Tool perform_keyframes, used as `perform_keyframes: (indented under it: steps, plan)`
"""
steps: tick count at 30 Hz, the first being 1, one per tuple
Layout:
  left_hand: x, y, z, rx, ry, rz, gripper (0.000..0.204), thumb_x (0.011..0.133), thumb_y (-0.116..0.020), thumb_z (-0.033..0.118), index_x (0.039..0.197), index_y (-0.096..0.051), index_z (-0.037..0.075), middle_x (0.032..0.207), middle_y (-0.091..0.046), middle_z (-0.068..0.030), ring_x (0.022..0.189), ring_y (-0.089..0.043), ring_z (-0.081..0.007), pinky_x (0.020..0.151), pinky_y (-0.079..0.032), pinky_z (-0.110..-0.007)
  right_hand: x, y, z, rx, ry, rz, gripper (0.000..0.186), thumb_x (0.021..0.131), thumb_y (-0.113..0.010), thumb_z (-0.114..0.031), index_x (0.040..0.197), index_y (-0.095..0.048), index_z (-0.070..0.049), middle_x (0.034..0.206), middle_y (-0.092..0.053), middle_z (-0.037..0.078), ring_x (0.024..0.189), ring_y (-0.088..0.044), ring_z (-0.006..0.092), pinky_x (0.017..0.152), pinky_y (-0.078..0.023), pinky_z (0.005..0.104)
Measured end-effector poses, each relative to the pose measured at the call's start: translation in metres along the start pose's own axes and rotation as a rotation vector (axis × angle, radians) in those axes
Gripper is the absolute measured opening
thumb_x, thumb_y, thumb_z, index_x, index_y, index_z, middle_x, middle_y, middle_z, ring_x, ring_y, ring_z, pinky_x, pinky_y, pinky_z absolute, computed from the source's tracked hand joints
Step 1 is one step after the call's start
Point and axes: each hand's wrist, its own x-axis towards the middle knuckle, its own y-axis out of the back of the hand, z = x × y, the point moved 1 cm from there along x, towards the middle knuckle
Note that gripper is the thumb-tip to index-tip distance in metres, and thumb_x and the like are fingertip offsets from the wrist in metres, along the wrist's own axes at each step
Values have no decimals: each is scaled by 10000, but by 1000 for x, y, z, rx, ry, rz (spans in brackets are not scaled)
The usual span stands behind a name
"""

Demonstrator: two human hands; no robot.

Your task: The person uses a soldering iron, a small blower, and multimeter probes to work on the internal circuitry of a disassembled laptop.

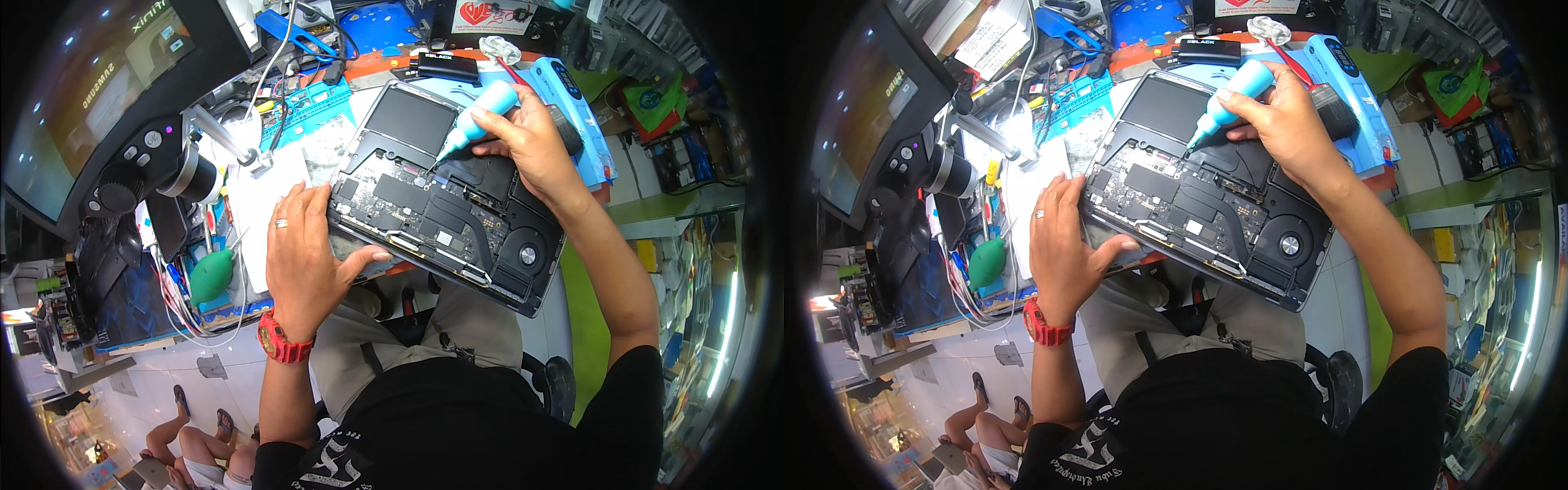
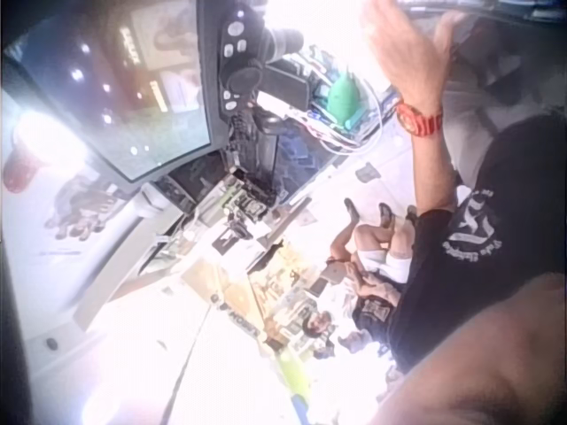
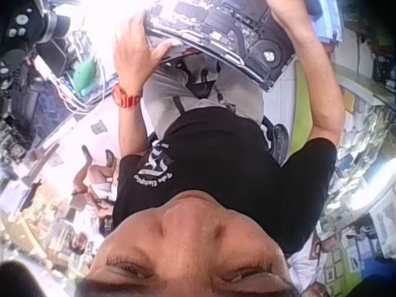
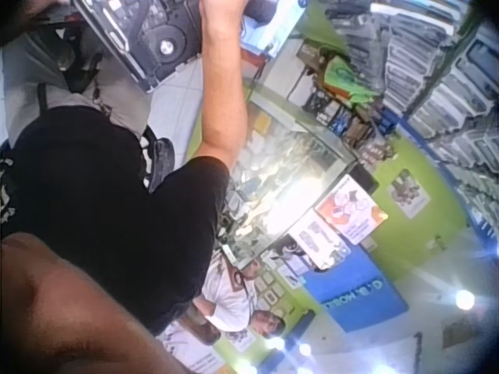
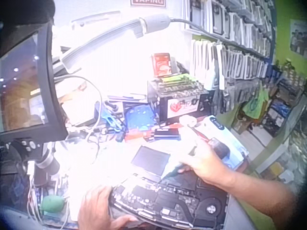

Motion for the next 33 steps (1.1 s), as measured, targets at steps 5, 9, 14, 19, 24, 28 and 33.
perform_keyframes:
  steps: [5, 9, 14, 19, 24, 28, 33]
  plan:
    - [0, 0, 0, -2, -1, 3, 1036, 755, -842, 666, 1430, -576, -73, 1375, -631, -253, 1373, -565, -449, 1198, -417, -569, 0, 1, -2, -3, -3, -7, 487, 1009, -786, -157, 1362, -510, 32, 1087, -754, 115, 938, -775, 175, 733, -648, 275]
    - [0, 0, 0, 5, -4, -1, 1033, 756, -842, 667, 1428, -577, -72, 1368, -633, -251, 1371, -567, -448, 1197, -419, -567, 0, 1, -1, 2, -15, 0, 462, 1013, -778, -153, 1353, -520, 24, 1105, -752, 117, 957, -774, 176, 749, -649, 282]
    - [1, 1, 2, -7, 4, 3, 1037, 747, -853, 660, 1421, -579, -78, 1360, -635, -252, 1368, -569, -449, 1193, -425, -569, -2, 9, -10, 134, -111, 20, 410, 1028, -757, -177, 1344, -556, -10, 1134, -748, 130, 983, -779, 218, 805, -662, 352]
    - [2, 2, 4, -13, 7, 13, 1033, 738, -866, 649, 1411, -584, -82, 1356, -639, -247, 1364, -572, -454, 1189, -430, -569, -13, 36, -29, 671, -253, 0, 359, 1079, -693, -260, 1325, -607, -12, 1138, -739, 171, 980, -777, 286, 825, -685, 389]
    - [0, 7, 3, -36, 31, 20, 1004, 742, -883, 614, 1397, -590, -89, 1337, -653, -244, 1357, -577, -454, 1199, -418, -549, -26, 52, -35, 883, -217, -48, 460, 1023, -775, -350, 1285, -634, 1, 1107, -727, 158, 999, -756, 278, 738, -675, 376]
    - [1, 4, 0, -105, 13, 4, 986, 748, -894, 588, 1414, -581, -68, 1388, -630, -264, 1374, -553, -468, 1178, -422, -540, -18, 39, -33, 435, -12, 26, 474, 991, -828, -271, 1287, -611, 29, 1116, -754, 150, 1033, -741, 215, 827, -600, 313]
    - [-3, 5, 0, -90, 20, 69, 970, 760, -879, 611, 1395, -594, -65, 1379, -629, -268, 1361, -560, -467, 1178, -430, -534, 54, -2, -34, -113, 308, -8, 504, 982, -832, -175, 1341, -576, 69, 1187, -758, 149, 1115, -721, 183, 971, -553, 340]
